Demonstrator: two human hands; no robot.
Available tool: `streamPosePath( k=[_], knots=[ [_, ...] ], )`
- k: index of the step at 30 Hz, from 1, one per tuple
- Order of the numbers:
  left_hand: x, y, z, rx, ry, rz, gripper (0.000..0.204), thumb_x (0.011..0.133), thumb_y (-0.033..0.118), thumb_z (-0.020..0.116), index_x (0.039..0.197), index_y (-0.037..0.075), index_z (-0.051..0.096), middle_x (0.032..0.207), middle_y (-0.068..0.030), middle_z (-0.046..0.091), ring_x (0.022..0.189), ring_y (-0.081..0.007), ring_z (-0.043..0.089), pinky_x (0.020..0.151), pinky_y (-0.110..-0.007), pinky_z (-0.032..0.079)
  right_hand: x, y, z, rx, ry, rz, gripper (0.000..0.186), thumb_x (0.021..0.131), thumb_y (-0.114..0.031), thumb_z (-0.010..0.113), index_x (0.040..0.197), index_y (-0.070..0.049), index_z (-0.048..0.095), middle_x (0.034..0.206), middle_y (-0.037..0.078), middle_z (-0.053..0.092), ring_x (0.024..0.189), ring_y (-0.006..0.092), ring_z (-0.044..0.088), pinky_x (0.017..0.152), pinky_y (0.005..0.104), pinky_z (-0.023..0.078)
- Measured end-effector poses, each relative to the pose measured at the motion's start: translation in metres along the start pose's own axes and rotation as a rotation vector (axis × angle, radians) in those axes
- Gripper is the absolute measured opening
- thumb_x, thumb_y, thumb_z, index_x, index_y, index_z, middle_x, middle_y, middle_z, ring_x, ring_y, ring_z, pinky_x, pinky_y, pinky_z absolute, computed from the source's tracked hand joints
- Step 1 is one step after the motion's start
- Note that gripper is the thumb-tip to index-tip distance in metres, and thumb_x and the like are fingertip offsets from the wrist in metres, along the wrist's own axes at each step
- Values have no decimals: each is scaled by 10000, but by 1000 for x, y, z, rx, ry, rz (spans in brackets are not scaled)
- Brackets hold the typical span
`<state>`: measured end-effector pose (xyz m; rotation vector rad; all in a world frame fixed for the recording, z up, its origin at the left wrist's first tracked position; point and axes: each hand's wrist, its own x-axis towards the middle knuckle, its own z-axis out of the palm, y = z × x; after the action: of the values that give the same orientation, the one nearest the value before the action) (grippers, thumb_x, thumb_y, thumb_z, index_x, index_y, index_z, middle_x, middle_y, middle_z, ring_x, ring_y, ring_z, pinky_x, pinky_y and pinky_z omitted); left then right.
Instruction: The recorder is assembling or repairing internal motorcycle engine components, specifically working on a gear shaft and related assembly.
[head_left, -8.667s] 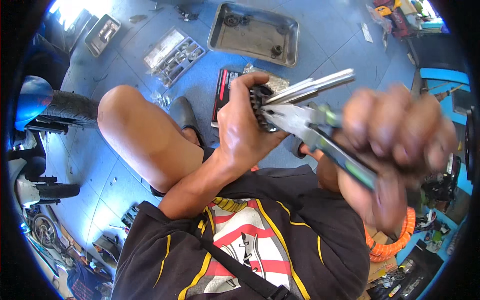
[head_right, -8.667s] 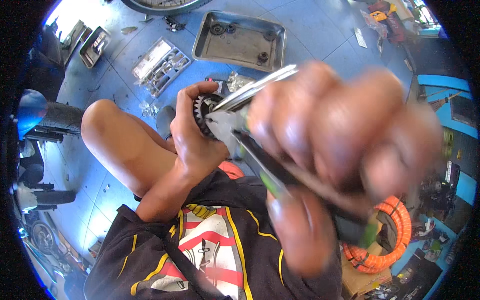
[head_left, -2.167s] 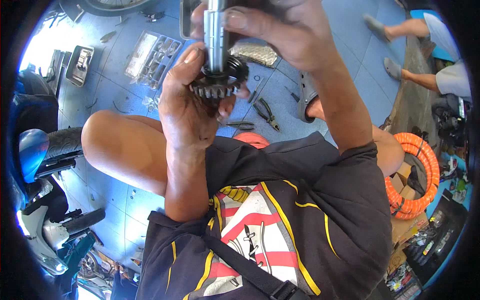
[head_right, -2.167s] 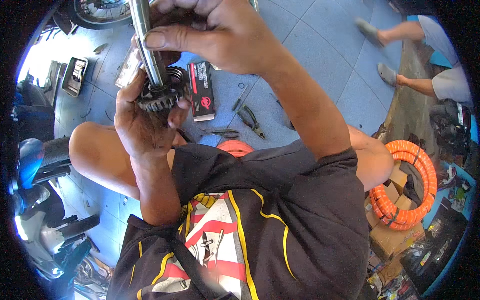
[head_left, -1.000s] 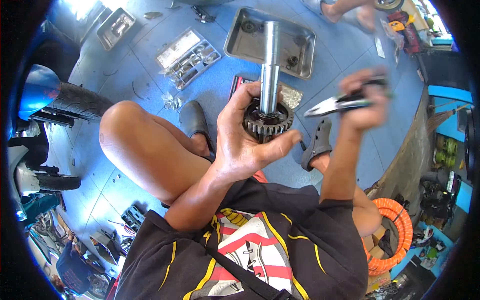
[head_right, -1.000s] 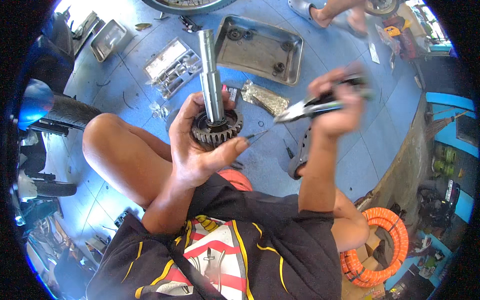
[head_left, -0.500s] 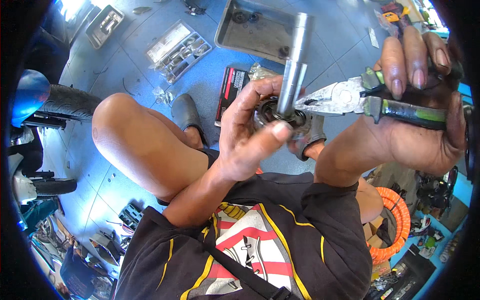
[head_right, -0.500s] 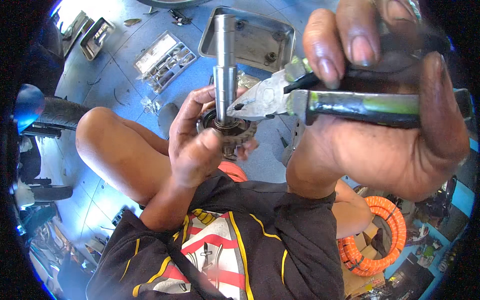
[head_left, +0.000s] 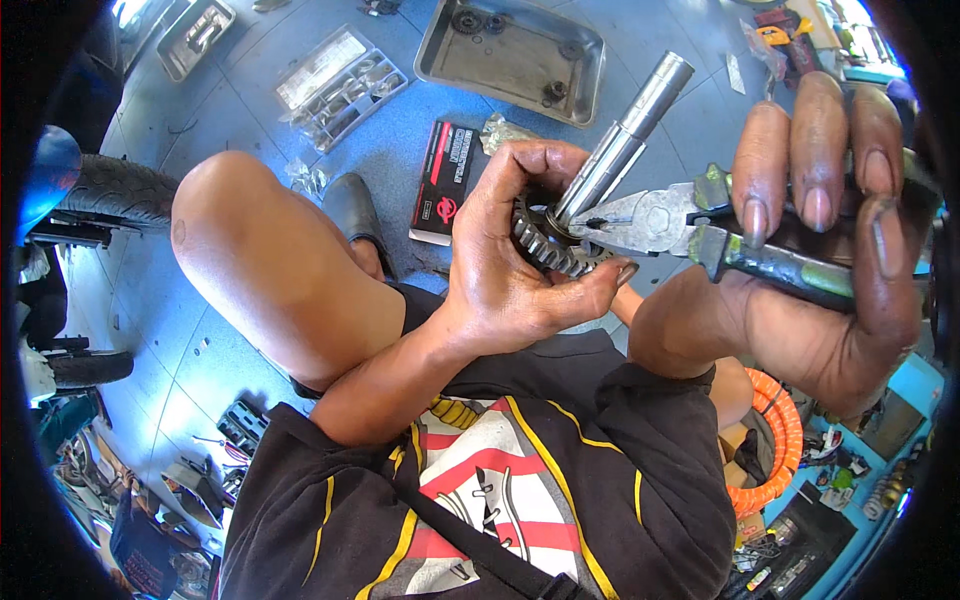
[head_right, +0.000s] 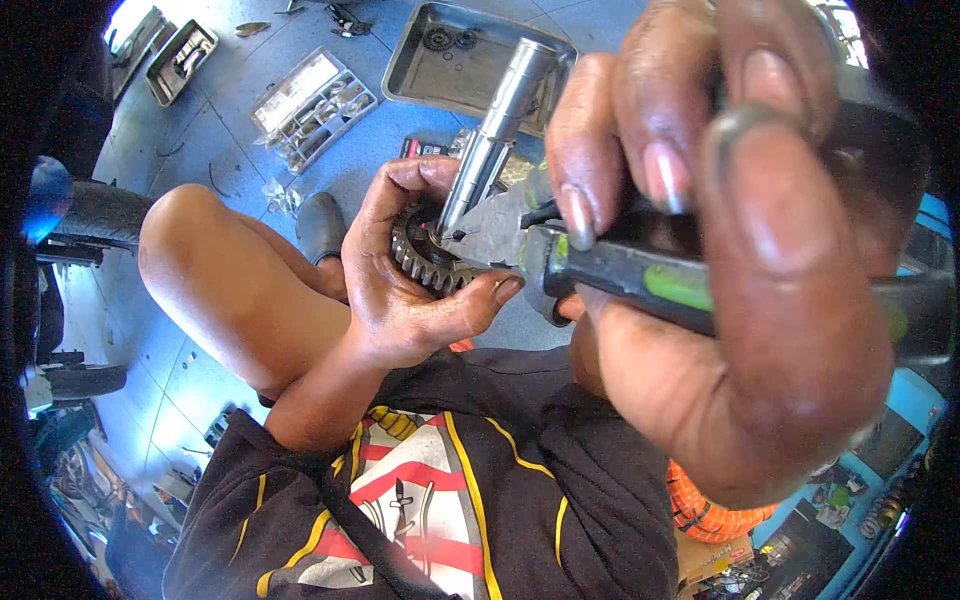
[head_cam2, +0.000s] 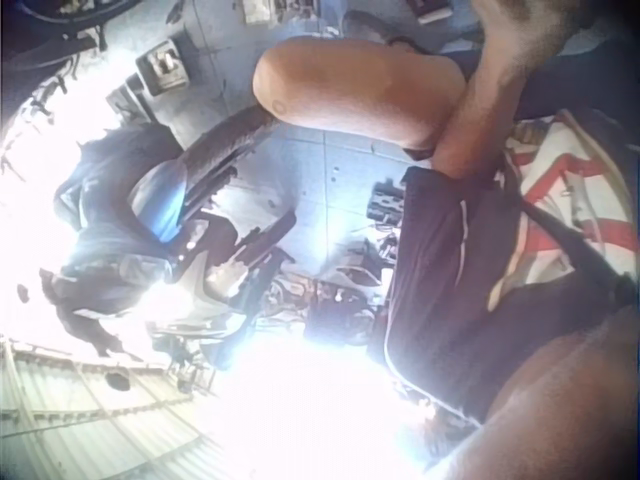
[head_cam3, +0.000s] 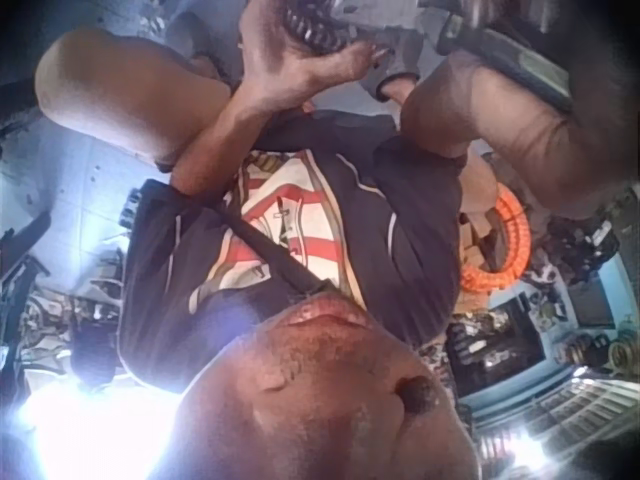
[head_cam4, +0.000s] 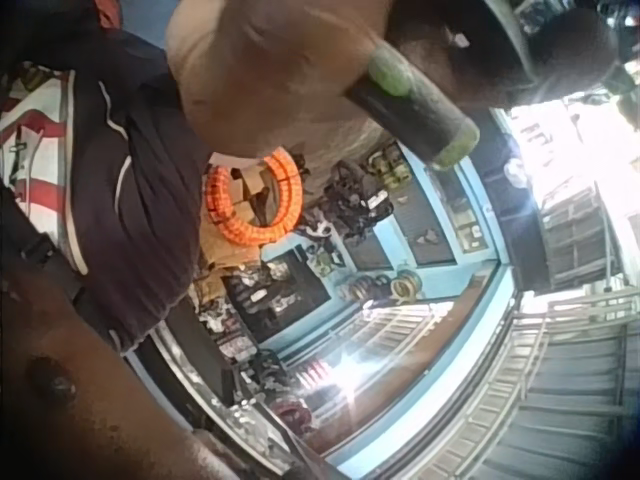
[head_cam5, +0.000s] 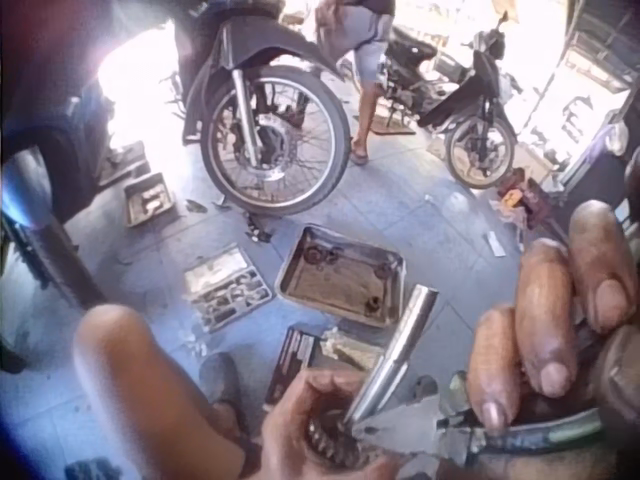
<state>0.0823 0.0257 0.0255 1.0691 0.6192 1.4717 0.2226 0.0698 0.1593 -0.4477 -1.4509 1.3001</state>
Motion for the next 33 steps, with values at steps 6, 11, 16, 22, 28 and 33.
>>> streamPosePath(
  k=[6,11,16,22,28,33],
  knots=[
    [-5,5,-1,65,55,-75,554,655,92,812,1090,5,481,958,-51,555,869,-104,526,816,-267,458,-23,-31,-55,435,1,-61,248,730,-32,561,945,-55,439,844,60,386,710,120,384,566,240,342],
    [-4,9,3,-66,120,-276,555,650,102,825,1087,13,494,940,-43,558,850,-98,521,795,-260,454,-3,8,36,-264,230,-95,241,766,-7,557,1001,-52,522,859,47,442,695,133,409,569,254,376],
    [-6,16,1,80,54,-216,566,646,81,814,1096,-5,481,946,-53,552,869,-106,531,826,-268,461,-19,-8,2,20,-105,-148,392,784,-42,522,1171,-29,462,922,64,413,739,151,392,577,272,375],
    [-5,19,-3,176,61,-225,607,621,118,798,1114,-12,469,928,-40,561,848,-98,552,798,-241,464,-32,-13,-26,159,-92,-365,480,764,-28,491,1241,-6,438,937,55,395,759,143,375,609,280,374],
    [-3,8,-2,170,29,-67,540,649,69,772,1081,-7,455,1010,-71,552,912,-116,553,850,-274,467,-10,-4,-1,-22,-16,-180,395,755,-76,508,1143,-8,478,922,54,413,767,150,419,602,277,380],
    [-6,10,-10,338,-46,-11,610,700,14,753,1214,-49,429,1089,-80,532,960,-114,537,859,-262,451,-15,-41,-16,-149,-43,-191,260,734,-58,563,966,-12,455,840,38,405,719,119,407,601,249,354]
  ],
)
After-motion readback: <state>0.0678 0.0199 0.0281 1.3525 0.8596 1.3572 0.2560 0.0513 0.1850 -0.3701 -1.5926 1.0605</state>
